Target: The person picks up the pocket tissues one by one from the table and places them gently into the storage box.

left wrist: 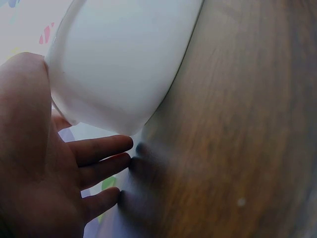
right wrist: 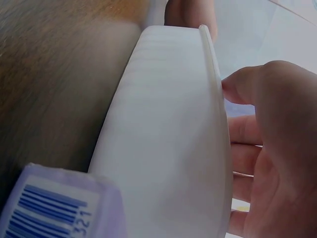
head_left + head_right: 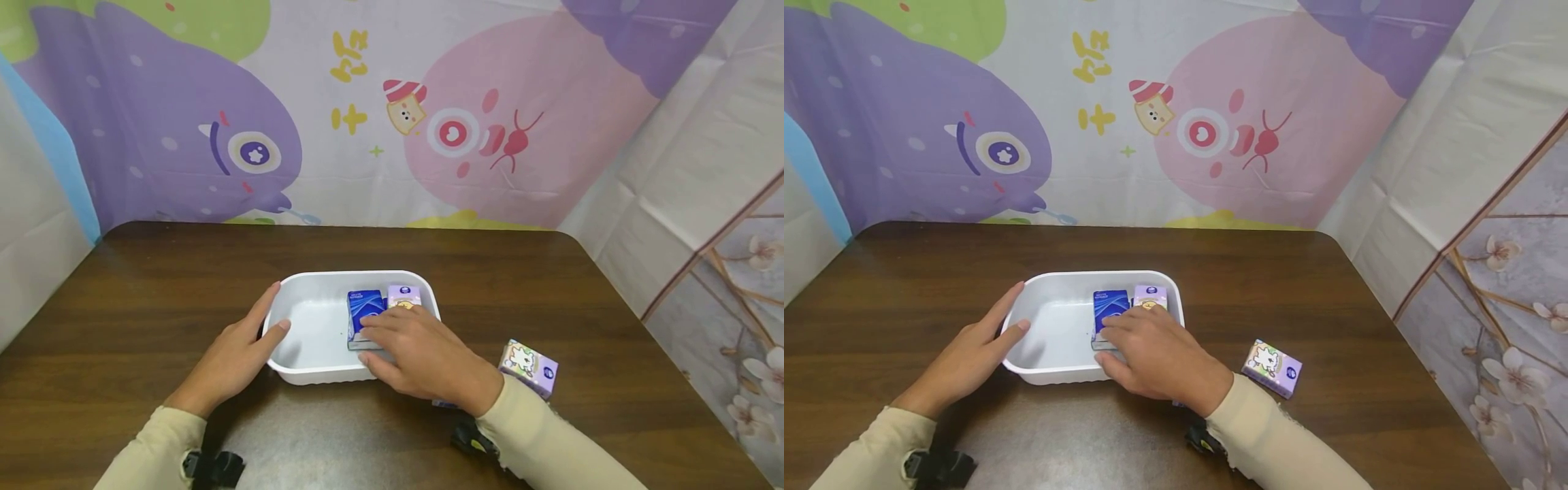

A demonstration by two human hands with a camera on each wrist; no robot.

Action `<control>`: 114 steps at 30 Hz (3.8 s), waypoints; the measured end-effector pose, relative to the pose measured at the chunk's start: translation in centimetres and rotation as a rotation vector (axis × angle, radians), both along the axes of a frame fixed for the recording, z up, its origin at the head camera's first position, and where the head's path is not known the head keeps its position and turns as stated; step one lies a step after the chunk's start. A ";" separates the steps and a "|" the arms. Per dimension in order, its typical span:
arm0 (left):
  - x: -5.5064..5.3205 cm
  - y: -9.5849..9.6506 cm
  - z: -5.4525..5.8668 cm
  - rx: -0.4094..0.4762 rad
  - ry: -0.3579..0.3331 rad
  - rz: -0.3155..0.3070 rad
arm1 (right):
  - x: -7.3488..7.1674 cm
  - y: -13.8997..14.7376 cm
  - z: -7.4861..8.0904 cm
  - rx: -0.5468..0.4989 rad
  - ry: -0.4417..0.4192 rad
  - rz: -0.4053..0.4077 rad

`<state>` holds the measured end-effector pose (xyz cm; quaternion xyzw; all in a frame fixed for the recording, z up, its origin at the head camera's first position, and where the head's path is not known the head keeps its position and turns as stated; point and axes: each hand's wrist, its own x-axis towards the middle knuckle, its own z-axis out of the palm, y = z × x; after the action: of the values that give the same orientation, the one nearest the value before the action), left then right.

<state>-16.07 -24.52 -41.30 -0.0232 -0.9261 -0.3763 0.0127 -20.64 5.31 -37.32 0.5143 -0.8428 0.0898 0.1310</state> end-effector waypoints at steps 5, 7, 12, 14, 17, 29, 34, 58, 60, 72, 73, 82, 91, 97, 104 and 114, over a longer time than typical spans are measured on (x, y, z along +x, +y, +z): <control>-0.1 0.0 0.0 -0.003 0.005 -0.001 | -0.1 0.1 0.1 -0.012 0.003 0.007; -0.1 0.0 0.1 -0.004 0.005 -0.001 | -0.1 0.2 0.2 -0.024 0.008 0.013; -0.1 0.1 0.1 0.000 0.002 -0.002 | -0.2 0.5 0.5 -0.051 -0.003 0.012; 0.0 0.1 0.1 0.001 0.000 0.000 | -0.2 0.7 0.6 -0.054 -0.013 -0.002; 0.0 0.1 0.0 0.003 -0.003 0.002 | -0.3 1.0 0.8 -0.063 -0.017 -0.022; 0.1 0.0 0.0 0.008 0.006 0.007 | -0.9 3.5 1.6 -0.097 -0.023 -0.101; 0.0 0.1 -0.1 0.005 0.008 0.005 | -1.2 4.6 1.7 -0.109 -0.026 -0.149; -0.3 -1.1 -0.7 -0.044 -0.063 -0.075 | -2.5 11.7 4.1 0.210 -0.318 -0.555; -0.8 -0.8 -0.8 -0.042 -0.064 -0.092 | -2.4 12.6 4.4 0.252 -0.361 -0.595; -0.6 -1.0 -0.9 -0.046 -0.046 -0.090 | -2.3 13.4 4.1 0.402 -0.478 -0.667; -0.6 -1.0 -0.9 -0.044 -0.044 -0.091 | -2.3 13.5 4.1 0.407 -0.481 -0.675; -0.9 0.8 -0.4 -0.018 -0.036 -0.097 | -1.9 15.1 4.2 0.458 -0.491 -0.742; -2.5 3.6 -0.1 0.001 0.000 -0.133 | -0.7 17.9 4.1 0.472 -0.486 -0.764; -2.8 4.5 -0.6 0.013 0.014 -0.134 | -0.6 18.8 3.6 0.454 -0.510 -0.768; -2.9 4.8 -0.5 0.007 0.018 -0.129 | -0.9 19.1 3.5 0.449 -0.528 -0.777; -3.1 4.8 0.0 0.011 0.020 -0.130 | -1.0 19.1 3.7 0.441 -0.503 -0.767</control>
<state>-19.16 -19.67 -41.34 -0.0869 -0.9204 -0.3812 -0.0023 -21.59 24.36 -33.64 0.1460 -0.9753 -0.0240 -0.1641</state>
